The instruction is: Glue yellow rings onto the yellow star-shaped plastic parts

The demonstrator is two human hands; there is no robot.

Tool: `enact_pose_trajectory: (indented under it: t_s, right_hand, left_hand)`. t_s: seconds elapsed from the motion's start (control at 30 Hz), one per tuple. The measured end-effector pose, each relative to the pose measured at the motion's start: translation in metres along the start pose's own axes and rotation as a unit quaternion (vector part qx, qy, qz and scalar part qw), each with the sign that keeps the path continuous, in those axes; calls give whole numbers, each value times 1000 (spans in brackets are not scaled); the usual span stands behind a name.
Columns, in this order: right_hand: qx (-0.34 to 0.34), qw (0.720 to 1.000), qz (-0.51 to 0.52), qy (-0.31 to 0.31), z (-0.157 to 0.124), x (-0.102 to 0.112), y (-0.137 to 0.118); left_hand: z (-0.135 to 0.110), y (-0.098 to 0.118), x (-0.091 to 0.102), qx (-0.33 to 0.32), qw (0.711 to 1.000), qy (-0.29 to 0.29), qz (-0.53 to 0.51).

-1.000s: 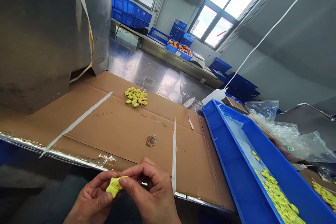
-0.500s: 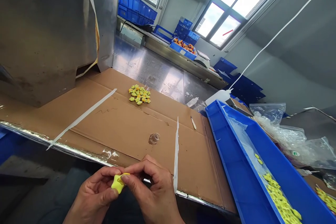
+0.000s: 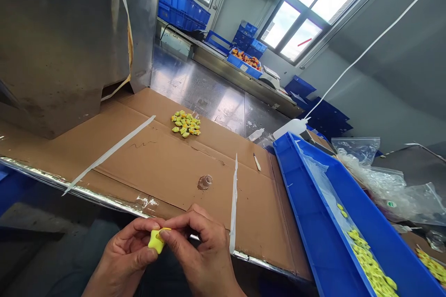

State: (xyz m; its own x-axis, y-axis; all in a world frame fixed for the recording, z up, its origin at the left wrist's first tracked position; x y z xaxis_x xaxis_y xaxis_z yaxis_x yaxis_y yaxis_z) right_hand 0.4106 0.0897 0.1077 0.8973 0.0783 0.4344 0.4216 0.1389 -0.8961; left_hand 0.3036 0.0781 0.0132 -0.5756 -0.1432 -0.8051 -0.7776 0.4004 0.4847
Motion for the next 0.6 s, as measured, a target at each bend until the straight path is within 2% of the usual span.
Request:
enact_pose_trajectory:
  t_s: [0.17,0.37,0.5,0.6]
  right_hand:
    - [19,1000,-16,-4,0,0,-1]
    - [28,999,-37,-24,1,-1,-3]
    - [25,999,-37,-30,-1,-1,-2]
    - [22,999,-35,-21,-4,-2,-2]
  left_hand:
    - [1,-1,1,5,1000,-8,6]
    - [-2,2,4,-11,999,26,16]
    - [-3,3,2,-8,999,7,43]
    - [-5,3,4,-10,998,14,54]
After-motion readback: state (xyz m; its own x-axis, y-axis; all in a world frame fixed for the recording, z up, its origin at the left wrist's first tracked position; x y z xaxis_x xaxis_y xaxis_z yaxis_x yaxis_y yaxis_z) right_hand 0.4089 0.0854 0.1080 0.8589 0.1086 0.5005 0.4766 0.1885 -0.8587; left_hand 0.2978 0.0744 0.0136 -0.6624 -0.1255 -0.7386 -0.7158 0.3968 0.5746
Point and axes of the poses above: each hand's wrist, its own z-axis towards the middle knuckle, its own x-axis out of the back of the hand, y = z × x, the point moved 7 cm from there along z, towards the middle knuckle, and after that the axes turned 5 degrees about x, right-handed, at the moved point
